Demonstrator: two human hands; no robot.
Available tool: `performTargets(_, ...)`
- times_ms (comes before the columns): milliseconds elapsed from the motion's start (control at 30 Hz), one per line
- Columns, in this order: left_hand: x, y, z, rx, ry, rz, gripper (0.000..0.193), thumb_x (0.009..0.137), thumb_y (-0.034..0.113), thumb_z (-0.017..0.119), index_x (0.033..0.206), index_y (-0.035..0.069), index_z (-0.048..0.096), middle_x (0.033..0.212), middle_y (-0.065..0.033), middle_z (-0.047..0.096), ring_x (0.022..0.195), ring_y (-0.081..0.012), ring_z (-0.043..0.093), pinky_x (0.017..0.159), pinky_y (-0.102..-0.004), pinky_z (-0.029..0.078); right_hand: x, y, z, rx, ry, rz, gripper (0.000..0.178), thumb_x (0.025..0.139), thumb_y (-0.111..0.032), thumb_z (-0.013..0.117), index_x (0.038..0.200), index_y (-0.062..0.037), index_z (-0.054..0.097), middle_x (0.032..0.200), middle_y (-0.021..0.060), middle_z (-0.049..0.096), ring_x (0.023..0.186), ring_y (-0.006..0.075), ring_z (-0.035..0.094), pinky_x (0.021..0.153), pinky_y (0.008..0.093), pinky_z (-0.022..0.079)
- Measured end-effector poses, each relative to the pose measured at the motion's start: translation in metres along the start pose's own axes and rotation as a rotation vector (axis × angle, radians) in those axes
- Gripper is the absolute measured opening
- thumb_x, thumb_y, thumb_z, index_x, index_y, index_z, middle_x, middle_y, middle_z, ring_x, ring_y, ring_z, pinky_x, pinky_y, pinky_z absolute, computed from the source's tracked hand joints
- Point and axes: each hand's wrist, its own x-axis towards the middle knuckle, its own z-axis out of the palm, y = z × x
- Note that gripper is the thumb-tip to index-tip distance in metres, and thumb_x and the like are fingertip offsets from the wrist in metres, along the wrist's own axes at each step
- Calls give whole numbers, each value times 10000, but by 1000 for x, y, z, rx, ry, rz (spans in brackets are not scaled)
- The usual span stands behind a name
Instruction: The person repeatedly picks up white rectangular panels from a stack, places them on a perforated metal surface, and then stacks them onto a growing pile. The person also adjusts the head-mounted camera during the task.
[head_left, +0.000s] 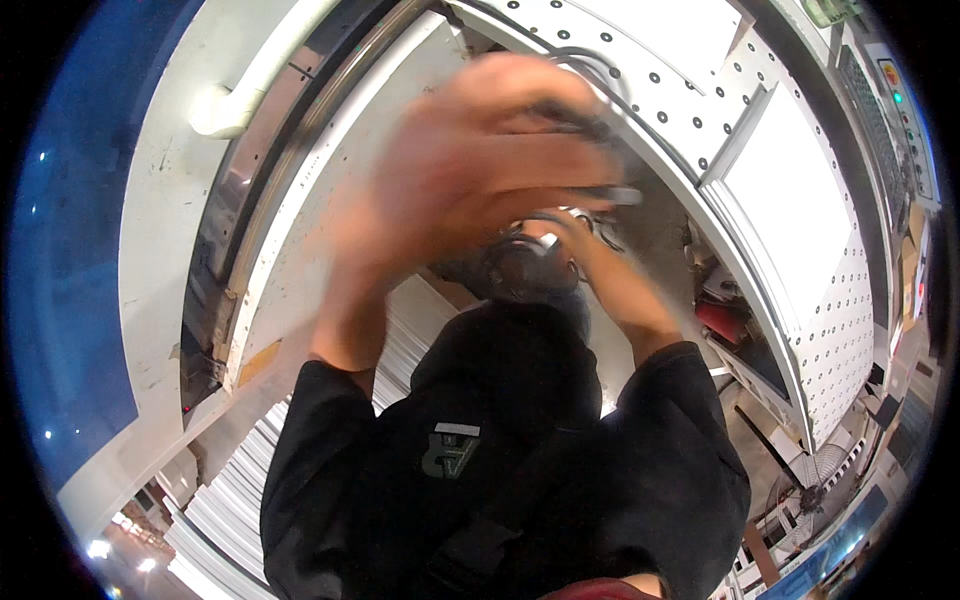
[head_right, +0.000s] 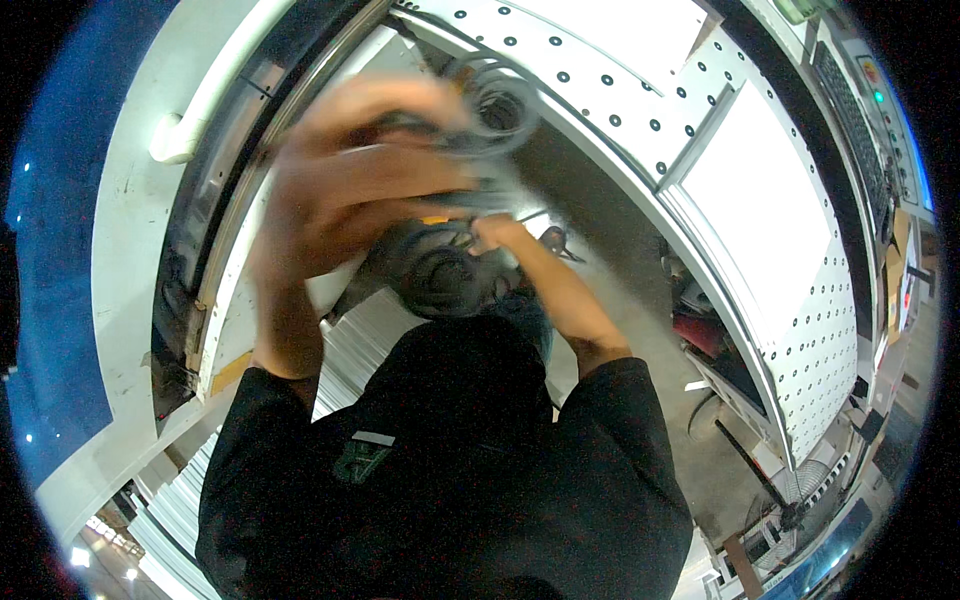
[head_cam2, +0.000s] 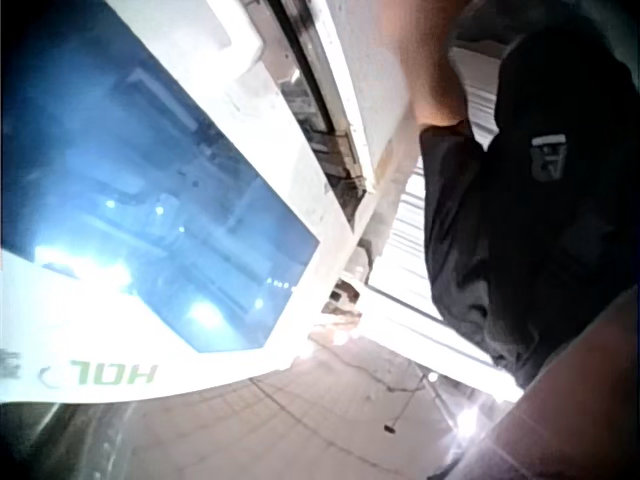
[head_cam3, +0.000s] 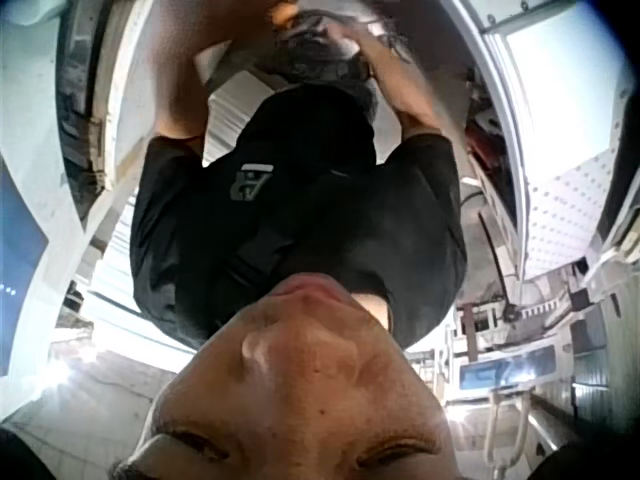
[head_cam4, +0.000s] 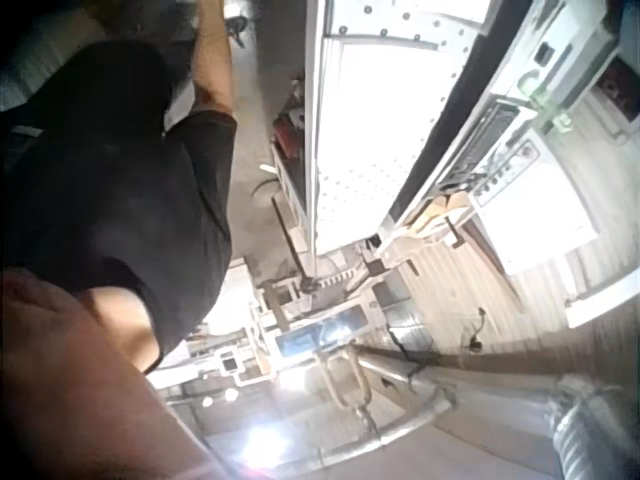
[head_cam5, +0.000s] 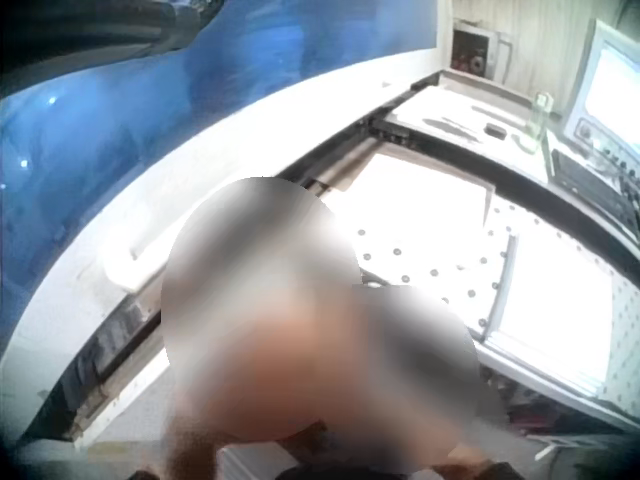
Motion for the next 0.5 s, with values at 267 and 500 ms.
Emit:
performTargets(267, -44, 14, 24, -191, -174, -604, 535, 858, 300, 713, 1374, 240, 585, 1466, -122, 501, 1344, -314, 482, 1090, -455, 437, 1, -160, -1, 789, 441, -701, 578, 929, -397, 676, 1405, -102, 534, 1072, 100, 680, 952, 211, 635, 812, 393, 521)
performTargets(500, -194, 16, -3, 394, 509, -1059, 612, 954, 230, 630, 1504, 112, 388, 1424, -203, 515, 1299, -302, 518, 1073, -428, 395, 35, -136, -7, 1464, 249, -782, 580, 979, -352, 645, 1480, -126, 462, 745, -52, 513, 691, 41, 500, 591, 229, 438)
